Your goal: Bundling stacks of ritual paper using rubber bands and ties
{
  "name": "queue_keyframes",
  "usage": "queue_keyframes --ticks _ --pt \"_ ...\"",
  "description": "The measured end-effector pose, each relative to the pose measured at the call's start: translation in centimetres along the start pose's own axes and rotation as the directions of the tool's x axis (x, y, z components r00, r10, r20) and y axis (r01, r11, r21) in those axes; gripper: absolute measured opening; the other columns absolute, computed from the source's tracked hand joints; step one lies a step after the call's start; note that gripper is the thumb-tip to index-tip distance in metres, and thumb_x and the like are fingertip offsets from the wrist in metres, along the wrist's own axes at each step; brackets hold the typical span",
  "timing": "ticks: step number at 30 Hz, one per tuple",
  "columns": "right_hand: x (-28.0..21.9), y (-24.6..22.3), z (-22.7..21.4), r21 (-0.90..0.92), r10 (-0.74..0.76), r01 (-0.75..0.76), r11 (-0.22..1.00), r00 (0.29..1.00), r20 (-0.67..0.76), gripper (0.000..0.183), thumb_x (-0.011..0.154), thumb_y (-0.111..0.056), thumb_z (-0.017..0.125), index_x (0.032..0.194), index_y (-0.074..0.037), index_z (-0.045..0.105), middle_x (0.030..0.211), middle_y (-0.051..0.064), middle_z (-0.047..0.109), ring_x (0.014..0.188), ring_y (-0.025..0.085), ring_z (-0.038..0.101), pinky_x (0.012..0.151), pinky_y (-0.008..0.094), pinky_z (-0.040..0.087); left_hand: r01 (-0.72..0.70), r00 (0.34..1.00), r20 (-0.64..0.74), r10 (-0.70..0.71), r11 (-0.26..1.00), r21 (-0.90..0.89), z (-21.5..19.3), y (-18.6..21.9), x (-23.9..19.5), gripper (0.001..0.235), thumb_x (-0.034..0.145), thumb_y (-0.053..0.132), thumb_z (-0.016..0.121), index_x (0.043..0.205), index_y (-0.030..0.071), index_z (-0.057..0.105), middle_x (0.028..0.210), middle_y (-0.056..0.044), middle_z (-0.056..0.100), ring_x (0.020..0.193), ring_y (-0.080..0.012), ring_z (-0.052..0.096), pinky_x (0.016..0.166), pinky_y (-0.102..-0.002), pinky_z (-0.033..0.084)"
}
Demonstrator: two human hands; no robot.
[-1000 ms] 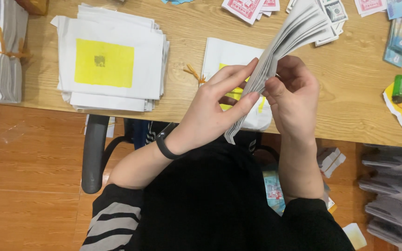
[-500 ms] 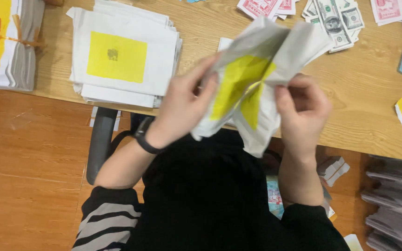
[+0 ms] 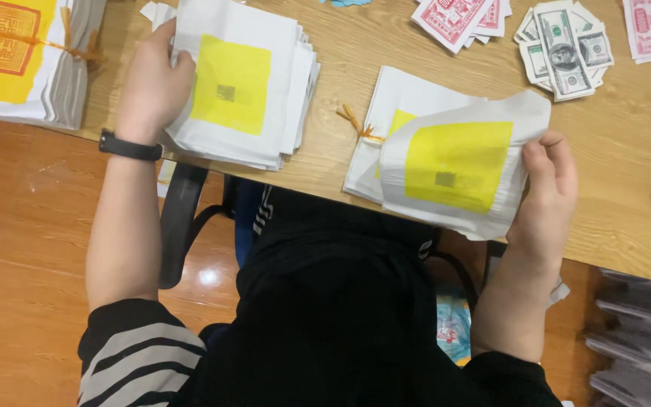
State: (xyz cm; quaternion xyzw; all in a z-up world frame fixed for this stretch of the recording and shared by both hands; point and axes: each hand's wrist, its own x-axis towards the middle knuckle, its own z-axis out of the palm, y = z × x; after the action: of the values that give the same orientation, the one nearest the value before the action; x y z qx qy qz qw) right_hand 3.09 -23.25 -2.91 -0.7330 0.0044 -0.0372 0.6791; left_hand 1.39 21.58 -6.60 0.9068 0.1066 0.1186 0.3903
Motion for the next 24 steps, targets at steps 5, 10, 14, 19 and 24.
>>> queue_keyframes --ticks 5,10,14,19,24 --pt "0.5 0.3 -0.1 -0.014 0.003 -0.002 1.000 0.995 0.103 0.002 0.098 -0.019 0.053 0.098 -0.017 0.052 0.084 -0.009 0.051 0.077 0.001 0.045 0.069 0.014 0.032 -0.001 0.988 -0.142 0.054 0.936 0.353 0.3 -0.7 -0.7 0.050 0.097 0.009 0.054 0.143 -0.005 0.042 0.092 -0.019 0.052 0.086 -0.0383 0.051 0.067 -0.051 0.043" --pt "2.9 0.6 3.1 -0.122 0.031 0.070 0.990 0.740 0.672 0.007 0.096 -0.013 0.054 0.103 -0.015 0.053 0.096 -0.007 0.053 0.088 0.004 0.049 0.078 0.017 0.036 -0.155 0.973 0.105 0.204 0.921 -0.356 2.5 7.5 -5.3 0.034 0.098 0.020 0.057 0.130 0.008 0.054 0.120 -0.007 0.059 0.105 -0.0179 0.059 0.084 -0.030 0.050" --pt "3.6 -0.9 9.2 0.080 -0.117 0.107 0.991 0.404 0.907 0.012 0.097 -0.008 0.051 0.102 -0.002 0.060 0.073 0.003 0.063 0.066 0.007 0.053 0.066 0.022 0.048 0.216 0.830 0.462 0.314 0.582 -0.784 4.7 8.5 -6.5 0.055 0.092 0.031 0.061 0.134 -0.003 0.047 0.107 -0.015 0.062 0.096 -0.0237 0.061 0.085 -0.039 0.053" --pt "6.1 -1.1 12.8 -0.170 0.170 -0.029 0.985 0.307 0.936 0.040 0.090 -0.023 0.064 0.124 -0.008 0.048 0.095 0.006 0.068 0.080 0.010 0.065 0.061 0.022 0.054 0.278 0.930 0.367 0.027 0.603 -0.748 -0.3 5.0 -4.2 0.012 0.092 0.024 0.066 0.093 0.011 0.066 0.092 0.001 0.070 0.081 -0.0065 0.066 0.071 -0.019 0.054" --pt "7.8 1.4 18.3 -0.004 0.286 -0.372 0.928 0.708 0.646 0.043 0.084 -0.006 0.070 0.123 -0.006 0.053 0.079 0.008 0.069 0.066 0.015 0.066 0.057 0.025 0.052 0.214 0.976 0.075 -0.204 0.844 -0.492 -2.7 -1.2 -0.2 0.021 0.093 0.029 0.067 0.103 0.011 0.070 0.104 0.003 0.072 0.091 -0.0043 0.066 0.073 -0.020 0.052"
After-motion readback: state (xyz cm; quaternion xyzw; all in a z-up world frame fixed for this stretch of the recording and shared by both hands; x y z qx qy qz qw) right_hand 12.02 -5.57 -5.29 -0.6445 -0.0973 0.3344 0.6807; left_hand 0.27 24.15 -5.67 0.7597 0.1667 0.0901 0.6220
